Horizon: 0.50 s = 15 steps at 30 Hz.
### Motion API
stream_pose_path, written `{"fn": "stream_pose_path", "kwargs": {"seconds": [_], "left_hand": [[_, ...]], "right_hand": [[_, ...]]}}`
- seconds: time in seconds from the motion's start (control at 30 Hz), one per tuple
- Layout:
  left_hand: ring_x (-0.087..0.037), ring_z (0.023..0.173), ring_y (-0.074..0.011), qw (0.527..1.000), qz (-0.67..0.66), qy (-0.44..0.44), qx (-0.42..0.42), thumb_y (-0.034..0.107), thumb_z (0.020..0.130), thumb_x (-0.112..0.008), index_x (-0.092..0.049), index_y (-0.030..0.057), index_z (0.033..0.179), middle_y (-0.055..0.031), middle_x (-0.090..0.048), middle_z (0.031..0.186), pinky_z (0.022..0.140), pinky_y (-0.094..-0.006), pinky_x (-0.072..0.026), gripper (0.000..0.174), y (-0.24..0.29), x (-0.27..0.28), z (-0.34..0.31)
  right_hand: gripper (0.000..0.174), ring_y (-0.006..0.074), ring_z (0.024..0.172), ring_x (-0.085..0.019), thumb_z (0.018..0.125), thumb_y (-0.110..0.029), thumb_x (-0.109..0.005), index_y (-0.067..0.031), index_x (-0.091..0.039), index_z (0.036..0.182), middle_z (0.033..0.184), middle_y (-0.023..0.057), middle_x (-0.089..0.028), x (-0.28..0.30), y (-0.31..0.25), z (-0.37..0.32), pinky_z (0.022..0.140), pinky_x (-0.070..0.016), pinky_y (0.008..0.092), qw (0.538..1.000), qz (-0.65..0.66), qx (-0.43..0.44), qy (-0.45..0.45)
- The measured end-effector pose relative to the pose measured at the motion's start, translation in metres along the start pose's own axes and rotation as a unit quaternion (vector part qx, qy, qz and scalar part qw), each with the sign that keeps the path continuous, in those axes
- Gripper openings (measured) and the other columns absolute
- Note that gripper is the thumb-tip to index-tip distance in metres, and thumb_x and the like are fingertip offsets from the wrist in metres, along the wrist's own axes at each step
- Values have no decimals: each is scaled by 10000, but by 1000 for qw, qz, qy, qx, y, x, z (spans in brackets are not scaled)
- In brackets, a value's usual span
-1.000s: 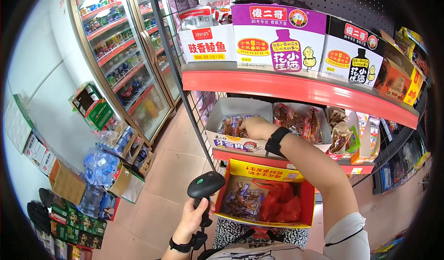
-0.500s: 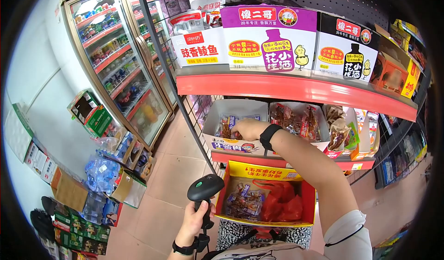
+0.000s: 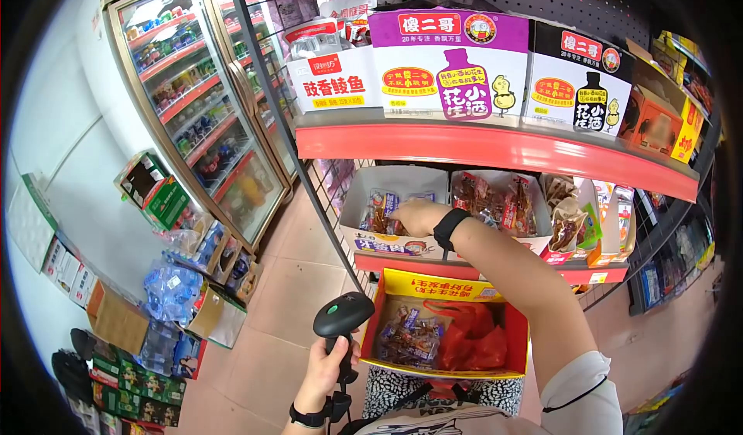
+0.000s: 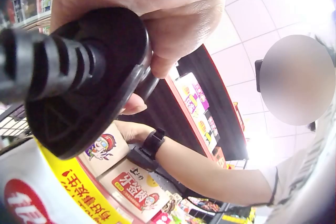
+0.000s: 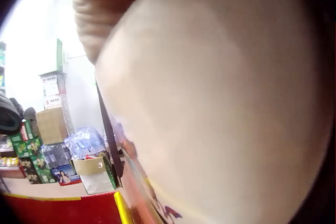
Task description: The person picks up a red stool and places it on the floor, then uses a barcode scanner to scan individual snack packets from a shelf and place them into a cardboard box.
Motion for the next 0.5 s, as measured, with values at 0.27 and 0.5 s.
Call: {"fn": "stream_pose_path", "kwargs": {"seconds": [0.27,0.5], "left_hand": [[-515,638,-114,1000,1,3,4,271,903,-495,-499,-13,1063,-56,-558,737,601,-233,-423,326,-2,-1,0],[-515,639,-113,1000,2,2,-3,276,903,-494,-501,-16,1067,-57,-562,740,603,-236,-424,335,-1,0,0]], "right_hand": [[401,290,1137,-435,768,-94,-507,-108,-551,1166,1181,96,-516,0,-1,-7,939,-370,403,999,-22,22,22],[436,323,1051,-516,756,-60,-505,-101,-517,1190,1104,150,-565,8,1,-6,887,-408,418,999,25,-5,44]]}}
Point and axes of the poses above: each hand's wrist, its own z-axis towards the middle knuckle, its own x-axis out of the back of the hand, y = z × x, the point moved 10 cm from there along z, towards the middle knuckle
